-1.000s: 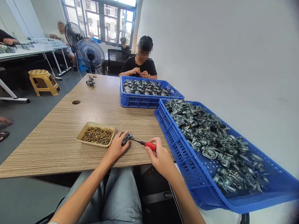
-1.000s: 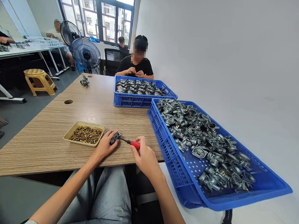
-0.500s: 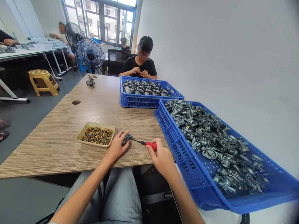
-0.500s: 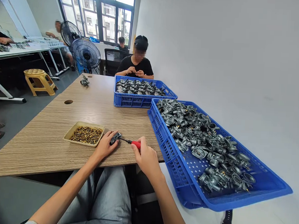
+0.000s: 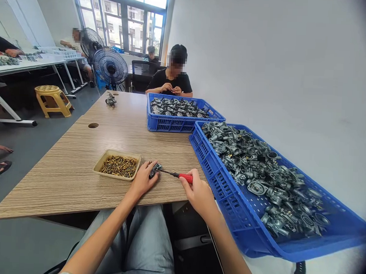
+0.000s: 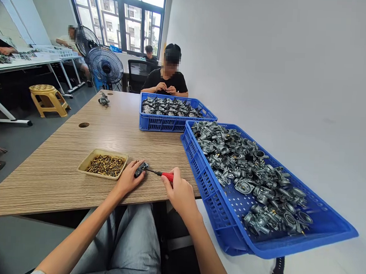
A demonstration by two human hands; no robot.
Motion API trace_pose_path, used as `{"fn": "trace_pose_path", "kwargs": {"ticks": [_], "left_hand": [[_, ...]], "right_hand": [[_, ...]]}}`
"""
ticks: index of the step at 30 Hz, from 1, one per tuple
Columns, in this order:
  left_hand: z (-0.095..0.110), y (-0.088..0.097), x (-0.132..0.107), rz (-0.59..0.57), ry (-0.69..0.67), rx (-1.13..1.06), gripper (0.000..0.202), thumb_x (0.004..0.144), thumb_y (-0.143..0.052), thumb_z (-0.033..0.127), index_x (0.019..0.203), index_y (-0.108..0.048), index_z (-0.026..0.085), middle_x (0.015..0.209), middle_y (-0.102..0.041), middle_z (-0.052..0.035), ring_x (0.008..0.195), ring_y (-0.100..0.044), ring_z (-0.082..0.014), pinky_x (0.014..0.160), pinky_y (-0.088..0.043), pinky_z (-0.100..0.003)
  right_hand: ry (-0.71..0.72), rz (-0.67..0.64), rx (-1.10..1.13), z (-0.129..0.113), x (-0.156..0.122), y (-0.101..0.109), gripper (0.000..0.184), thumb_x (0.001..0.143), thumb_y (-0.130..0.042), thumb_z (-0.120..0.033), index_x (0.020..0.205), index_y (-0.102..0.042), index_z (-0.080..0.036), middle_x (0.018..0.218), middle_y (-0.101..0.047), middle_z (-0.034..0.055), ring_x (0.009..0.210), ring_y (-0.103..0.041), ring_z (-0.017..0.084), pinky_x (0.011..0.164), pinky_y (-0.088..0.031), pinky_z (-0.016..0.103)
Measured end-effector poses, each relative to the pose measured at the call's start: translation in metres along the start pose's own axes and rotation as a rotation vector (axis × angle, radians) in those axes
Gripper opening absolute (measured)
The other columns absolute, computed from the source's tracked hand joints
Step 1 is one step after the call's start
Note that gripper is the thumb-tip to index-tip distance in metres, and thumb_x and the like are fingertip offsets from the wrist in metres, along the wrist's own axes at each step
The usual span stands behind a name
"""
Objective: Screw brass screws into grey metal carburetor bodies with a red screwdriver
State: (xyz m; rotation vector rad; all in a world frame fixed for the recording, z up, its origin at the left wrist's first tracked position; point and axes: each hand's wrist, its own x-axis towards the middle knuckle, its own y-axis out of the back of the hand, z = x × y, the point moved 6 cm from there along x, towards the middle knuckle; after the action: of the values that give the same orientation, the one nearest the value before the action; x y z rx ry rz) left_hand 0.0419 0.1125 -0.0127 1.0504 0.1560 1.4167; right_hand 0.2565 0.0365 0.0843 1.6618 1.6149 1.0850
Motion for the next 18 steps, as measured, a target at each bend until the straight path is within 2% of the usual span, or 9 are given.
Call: {"fn": "trace_pose_path", "kwargs": {"ticks": [6,13,18], "left_hand": [[0.0011,0.0009,0.0001,0.007,0.005,-0.011,0.052,0.095,-0.058,0.029,0.146,-0.05,0.024,0.13,-0.059,-0.0114,0.123,-0.059,-0.0268,0.108,-0.049,-0.044],[0.002,0.0016,0.0004,-0.014,0.013,-0.007,0.052,0.095,-0.058,0.03,0.147,-0.049,0.022,0.131,-0.058,-0.0125,0.123,-0.059,-0.027,0.109,-0.049,-0.044],[0.0021,0.0014,0.0004,-0.008,0.017,-0.012,0.052,0.095,-0.057,0.03,0.147,-0.049,0.022,0.129,-0.058,-0.0122,0.122,-0.059,-0.0267,0.108,-0.049,-0.043]], "right_hand": [[0.073,-0.065,0.157,-0.007,-0.0031,-0.0003,0.019,0.101,-0.045,-0.039,0.114,-0.044,-0.025,0.069,-0.062,-0.0026,0.063,-0.063,0.023,0.06,-0.034,0.027],[-0.025,-0.016,0.007,0.0001,0.0008,0.0014,0.024,0.102,-0.042,-0.048,0.101,-0.047,-0.024,0.072,-0.066,0.0018,0.066,-0.065,0.024,0.06,-0.031,0.027],[0.058,-0.053,0.144,-0.0057,-0.0025,-0.0002,0.02,0.1,-0.047,-0.041,0.113,-0.045,-0.025,0.073,-0.065,-0.0015,0.065,-0.064,0.022,0.06,-0.035,0.026]]}}
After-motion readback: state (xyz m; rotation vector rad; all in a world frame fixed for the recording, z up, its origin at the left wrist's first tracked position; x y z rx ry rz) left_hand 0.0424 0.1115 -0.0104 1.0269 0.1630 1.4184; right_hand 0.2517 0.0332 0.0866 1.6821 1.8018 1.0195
